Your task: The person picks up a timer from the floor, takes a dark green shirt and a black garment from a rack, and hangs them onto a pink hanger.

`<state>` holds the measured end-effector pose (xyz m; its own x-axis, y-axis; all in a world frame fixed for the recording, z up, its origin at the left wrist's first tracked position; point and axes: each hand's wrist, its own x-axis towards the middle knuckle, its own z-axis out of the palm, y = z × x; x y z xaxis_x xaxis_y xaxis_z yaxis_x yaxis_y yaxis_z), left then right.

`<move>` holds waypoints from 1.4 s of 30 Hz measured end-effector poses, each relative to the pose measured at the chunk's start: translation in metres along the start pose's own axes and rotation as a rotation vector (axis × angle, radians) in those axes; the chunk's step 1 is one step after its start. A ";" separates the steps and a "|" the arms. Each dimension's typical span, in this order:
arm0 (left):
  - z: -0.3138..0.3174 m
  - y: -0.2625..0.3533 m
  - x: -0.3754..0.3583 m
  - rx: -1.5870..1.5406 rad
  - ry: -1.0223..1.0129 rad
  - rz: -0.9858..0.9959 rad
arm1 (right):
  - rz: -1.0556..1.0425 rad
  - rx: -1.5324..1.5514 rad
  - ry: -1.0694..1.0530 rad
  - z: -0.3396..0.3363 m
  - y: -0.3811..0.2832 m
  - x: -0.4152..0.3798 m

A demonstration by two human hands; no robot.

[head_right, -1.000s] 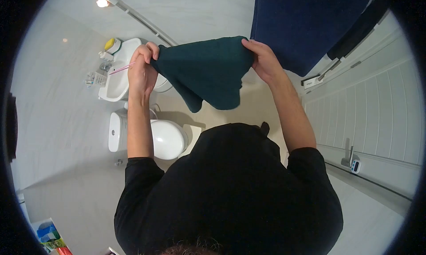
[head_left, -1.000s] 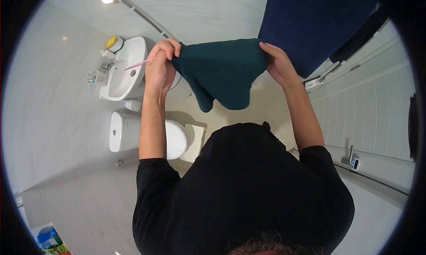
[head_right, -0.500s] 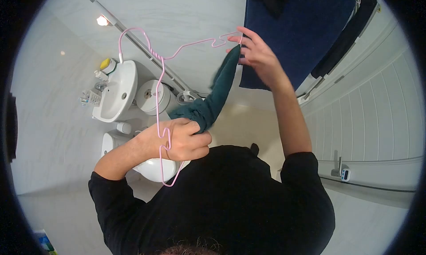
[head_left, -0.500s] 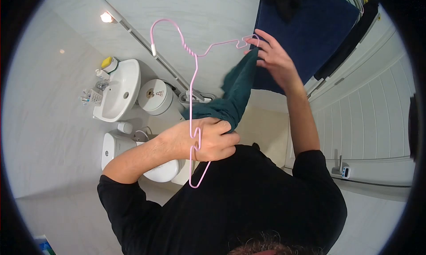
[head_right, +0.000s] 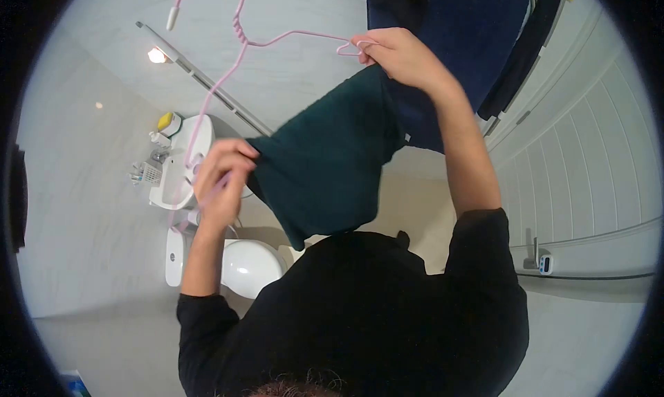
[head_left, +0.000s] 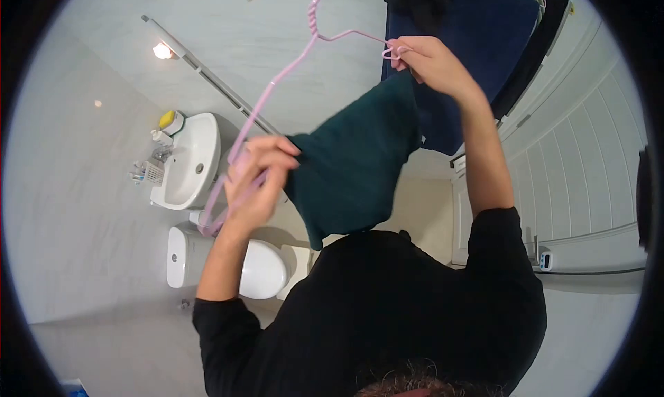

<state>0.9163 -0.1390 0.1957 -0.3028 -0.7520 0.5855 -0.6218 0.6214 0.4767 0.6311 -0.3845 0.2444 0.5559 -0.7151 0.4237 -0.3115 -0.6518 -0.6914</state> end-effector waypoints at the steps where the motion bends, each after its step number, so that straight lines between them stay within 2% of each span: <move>1: 0.000 -0.010 0.004 -0.205 0.229 -0.147 | 0.045 0.072 -0.147 -0.011 -0.010 0.003; 2: -0.004 -0.018 0.011 -0.411 0.463 -0.291 | 0.087 0.142 -0.297 -0.020 -0.019 0.006; 4: -0.029 -0.028 0.032 -0.539 0.588 -0.356 | 0.064 0.177 -0.341 -0.027 -0.032 0.021; 6: -0.047 -0.042 0.039 -0.572 0.574 -0.346 | -0.199 0.033 -0.326 -0.027 -0.034 0.029; 9: -0.077 -0.056 0.052 -0.549 0.434 -0.483 | -0.216 -0.010 -0.244 -0.027 -0.044 0.043; 13: -0.089 -0.047 0.066 -0.673 0.333 -0.456 | -0.273 -0.026 -0.088 -0.027 -0.049 0.053; 15: -0.086 -0.057 0.068 -0.680 0.383 -0.500 | -0.308 -0.023 -0.022 -0.024 -0.054 0.053; 18: -0.079 -0.065 0.072 -0.748 0.483 -0.552 | -0.225 0.031 0.045 -0.017 -0.061 0.050; 20: -0.075 -0.078 0.076 -0.782 0.565 -0.600 | -0.219 0.030 -0.036 -0.013 -0.058 0.049; 22: -0.074 -0.094 0.081 -0.796 0.558 -0.577 | -0.206 -0.054 -0.124 -0.012 -0.058 0.044; 24: -0.076 -0.104 0.087 -0.810 0.553 -0.554 | 0.015 -0.084 -0.374 -0.007 -0.073 0.038; 26: -0.076 -0.101 0.095 -0.811 0.560 -0.517 | 0.027 -0.039 -0.402 0.008 -0.066 0.039; 28: -0.079 -0.097 0.103 -0.790 0.580 -0.526 | -0.099 0.212 -0.256 0.023 -0.056 0.039; 33: -0.085 -0.085 0.102 -0.676 0.546 -0.590 | -0.215 0.239 -0.085 0.029 -0.051 0.039; 35: -0.080 -0.087 0.098 -0.578 0.451 -0.598 | -0.398 0.129 0.151 0.029 -0.045 0.041; 36: -0.077 -0.086 0.097 -0.576 0.454 -0.598 | -0.401 0.131 0.150 0.027 -0.045 0.039; 38: -0.071 -0.084 0.096 -0.592 0.672 -0.542 | -0.338 0.101 0.208 0.023 -0.047 0.033; 40: -0.067 -0.089 0.095 -0.623 0.702 -0.508 | -0.330 0.085 0.240 0.022 -0.052 0.027; 42: -0.061 -0.088 0.098 -0.606 0.843 -0.445 | -0.321 0.065 0.273 0.023 -0.054 0.024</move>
<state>0.9854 -0.2536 0.2516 0.5850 -0.6874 0.4304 -0.0301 0.5119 0.8585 0.6789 -0.3604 0.2784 0.3899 -0.5245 0.7569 -0.1013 -0.8414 -0.5309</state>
